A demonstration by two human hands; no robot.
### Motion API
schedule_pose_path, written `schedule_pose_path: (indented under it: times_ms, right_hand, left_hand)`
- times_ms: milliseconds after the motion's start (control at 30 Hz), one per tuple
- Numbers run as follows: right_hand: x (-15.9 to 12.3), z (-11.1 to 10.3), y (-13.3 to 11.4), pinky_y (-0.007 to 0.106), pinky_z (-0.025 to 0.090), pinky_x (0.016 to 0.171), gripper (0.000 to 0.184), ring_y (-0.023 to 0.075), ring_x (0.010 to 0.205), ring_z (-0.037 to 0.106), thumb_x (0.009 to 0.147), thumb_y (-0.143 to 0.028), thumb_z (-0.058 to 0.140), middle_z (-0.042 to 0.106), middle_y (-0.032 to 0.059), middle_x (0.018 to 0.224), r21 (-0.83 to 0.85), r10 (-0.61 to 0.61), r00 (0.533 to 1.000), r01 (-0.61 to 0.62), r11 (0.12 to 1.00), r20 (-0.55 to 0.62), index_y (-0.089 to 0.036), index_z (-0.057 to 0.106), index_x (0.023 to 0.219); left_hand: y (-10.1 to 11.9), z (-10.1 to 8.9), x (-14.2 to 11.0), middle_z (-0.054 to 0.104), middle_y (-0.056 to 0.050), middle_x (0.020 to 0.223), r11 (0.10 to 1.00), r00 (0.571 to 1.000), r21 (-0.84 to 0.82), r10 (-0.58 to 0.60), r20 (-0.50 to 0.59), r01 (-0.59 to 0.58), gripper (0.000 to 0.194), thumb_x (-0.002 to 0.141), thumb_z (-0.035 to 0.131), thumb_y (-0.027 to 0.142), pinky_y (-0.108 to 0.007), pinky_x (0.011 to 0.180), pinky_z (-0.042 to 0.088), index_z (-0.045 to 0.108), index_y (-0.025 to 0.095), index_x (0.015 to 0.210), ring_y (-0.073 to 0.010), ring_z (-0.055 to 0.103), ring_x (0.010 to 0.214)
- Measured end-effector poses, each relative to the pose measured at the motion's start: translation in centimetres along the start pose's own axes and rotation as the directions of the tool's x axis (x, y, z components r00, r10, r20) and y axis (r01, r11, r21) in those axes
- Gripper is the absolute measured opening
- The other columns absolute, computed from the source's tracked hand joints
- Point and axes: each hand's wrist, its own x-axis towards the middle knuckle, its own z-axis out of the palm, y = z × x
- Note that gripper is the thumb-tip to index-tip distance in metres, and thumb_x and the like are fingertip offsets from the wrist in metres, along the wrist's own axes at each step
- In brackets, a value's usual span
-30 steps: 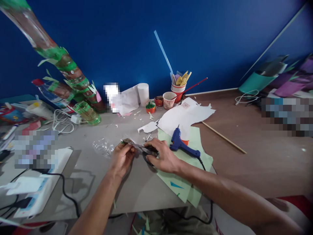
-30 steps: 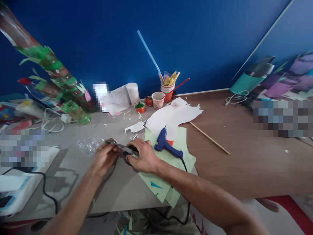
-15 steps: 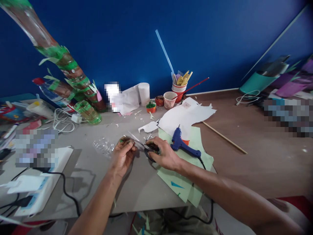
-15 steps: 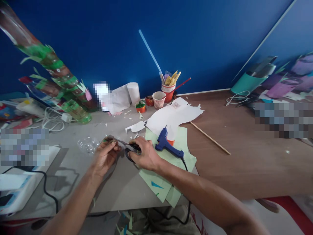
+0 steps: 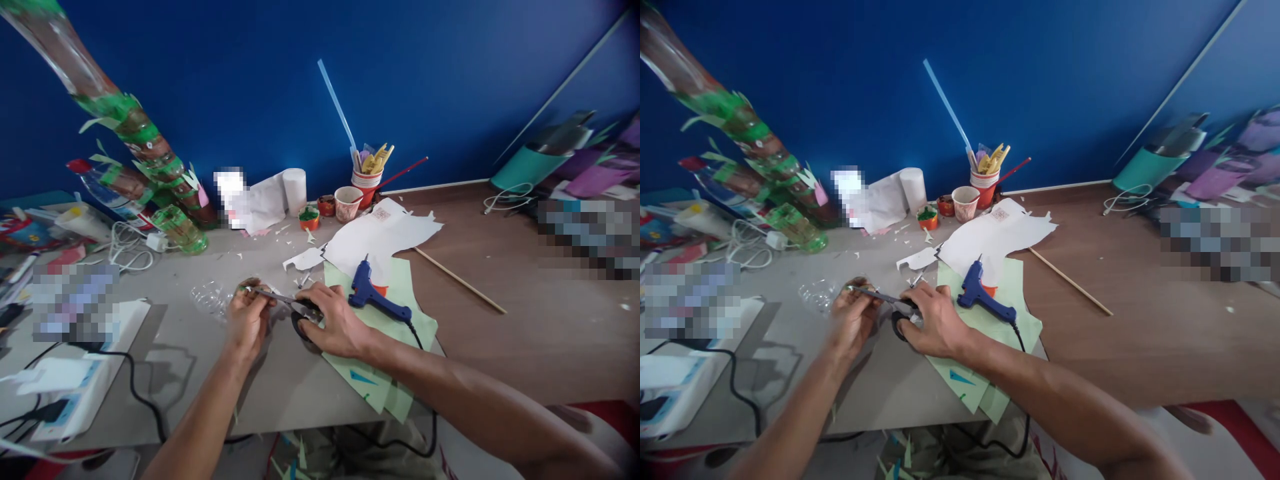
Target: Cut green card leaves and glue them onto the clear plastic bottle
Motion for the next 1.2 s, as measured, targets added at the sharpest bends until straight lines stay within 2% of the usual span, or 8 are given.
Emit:
schedule_pose_path:
  times_ms: [233, 667, 767, 867, 933, 1033, 1200]
  right_hand:
    - [0.0, 0.0, 0.1, 0.036, 0.034, 0.083, 0.033, 0.0190, 0.088, 0.058, 0.071, -0.013, 0.060, 0.062, 0.0046, 0.095, 0.061, 0.022, 0.999, -0.023, 0.998, 0.024, -0.017, 0.059, 0.104]
    - [0.3, -0.1, 0.0, 0.037, 0.036, 0.086, 0.032, 0.0196, 0.091, 0.058, 0.072, -0.007, 0.058, 0.063, 0.0046, 0.093, 0.134, 0.066, 0.995, -0.077, 0.988, 0.079, -0.019, 0.062, 0.102]
    - [0.4, 0.4, 0.5, 0.033, 0.041, 0.079, 0.030, 0.0166, 0.081, 0.058, 0.072, -0.008, 0.057, 0.063, 0.0032, 0.089, 0.231, 0.128, 0.990, -0.140, 0.963, 0.065, -0.018, 0.064, 0.099]
    - [0.7, 0.9, 1.2, 0.028, 0.044, 0.067, 0.028, 0.0134, 0.068, 0.054, 0.073, -0.014, 0.054, 0.060, 0.0011, 0.078, 0.374, 0.256, 0.966, -0.247, 0.894, 0.026, -0.017, 0.064, 0.099]
    - [1.0, 0.9, 1.7, 0.028, 0.045, 0.067, 0.028, 0.0136, 0.068, 0.053, 0.074, -0.018, 0.053, 0.059, 0.0011, 0.078, 0.426, 0.318, 0.948, -0.280, 0.860, -0.018, -0.016, 0.063, 0.100]
    - [1.2, 0.5, 2.0, 0.032, 0.046, 0.075, 0.028, 0.0159, 0.076, 0.054, 0.074, -0.020, 0.054, 0.059, 0.0038, 0.088, 0.372, 0.294, 0.949, -0.235, 0.898, -0.111, -0.017, 0.063, 0.100]
    - [1.1, 0.1, 1.9, 0.039, 0.042, 0.084, 0.031, 0.0213, 0.090, 0.055, 0.074, -0.022, 0.058, 0.056, 0.0082, 0.098, 0.102, 0.207, 0.959, -0.191, 0.976, -0.191, -0.019, 0.065, 0.105]
  left_hand:
    - [-0.1, -0.1, -0.1, 0.060, 0.005, 0.066, 0.994, 0.996, 0.071, 0.087, 0.024, -0.089, 0.034, 0.061, 0.078, 0.019, -0.020, 0.056, 0.043, 0.055, 0.018, 0.086, -0.0070, 0.054, 0.055]
    - [0.1, -0.2, -0.2, 0.059, 0.005, 0.066, 0.993, 0.996, 0.084, 0.085, 0.027, -0.086, 0.030, 0.062, 0.078, 0.019, -0.020, 0.058, 0.043, 0.055, 0.018, 0.081, -0.0067, 0.054, 0.055]
    - [-0.1, -0.4, -0.1, 0.060, 0.005, 0.067, 0.996, 0.998, 0.063, 0.063, 0.019, -0.064, 0.031, 0.061, 0.078, 0.017, -0.021, 0.059, 0.044, 0.055, 0.018, 0.081, -0.0068, 0.055, 0.055]
    - [-0.2, -0.6, 0.1, 0.062, 0.004, 0.068, 0.999, 1.000, 0.032, 0.004, 0.029, -0.005, 0.032, 0.062, 0.078, 0.017, -0.020, 0.058, 0.044, 0.055, 0.019, 0.084, -0.0071, 0.055, 0.055]
    - [-0.2, -0.8, 0.1, 0.063, 0.004, 0.068, 1.000, 0.999, 0.015, -0.026, 0.037, 0.025, 0.031, 0.062, 0.078, 0.017, -0.020, 0.058, 0.044, 0.056, 0.019, 0.085, -0.0072, 0.056, 0.056]
    - [-0.2, -0.9, 0.2, 0.063, 0.003, 0.069, 0.999, 0.998, 0.004, -0.042, 0.038, 0.042, 0.030, 0.062, 0.078, 0.017, -0.020, 0.057, 0.044, 0.058, 0.018, 0.084, -0.0073, 0.056, 0.057]
    - [-0.3, -0.7, 0.2, 0.063, 0.003, 0.072, 0.998, 0.995, -0.004, -0.065, 0.072, 0.065, 0.026, 0.062, 0.078, 0.017, -0.019, 0.059, 0.045, 0.061, 0.018, 0.082, -0.0068, 0.056, 0.059]
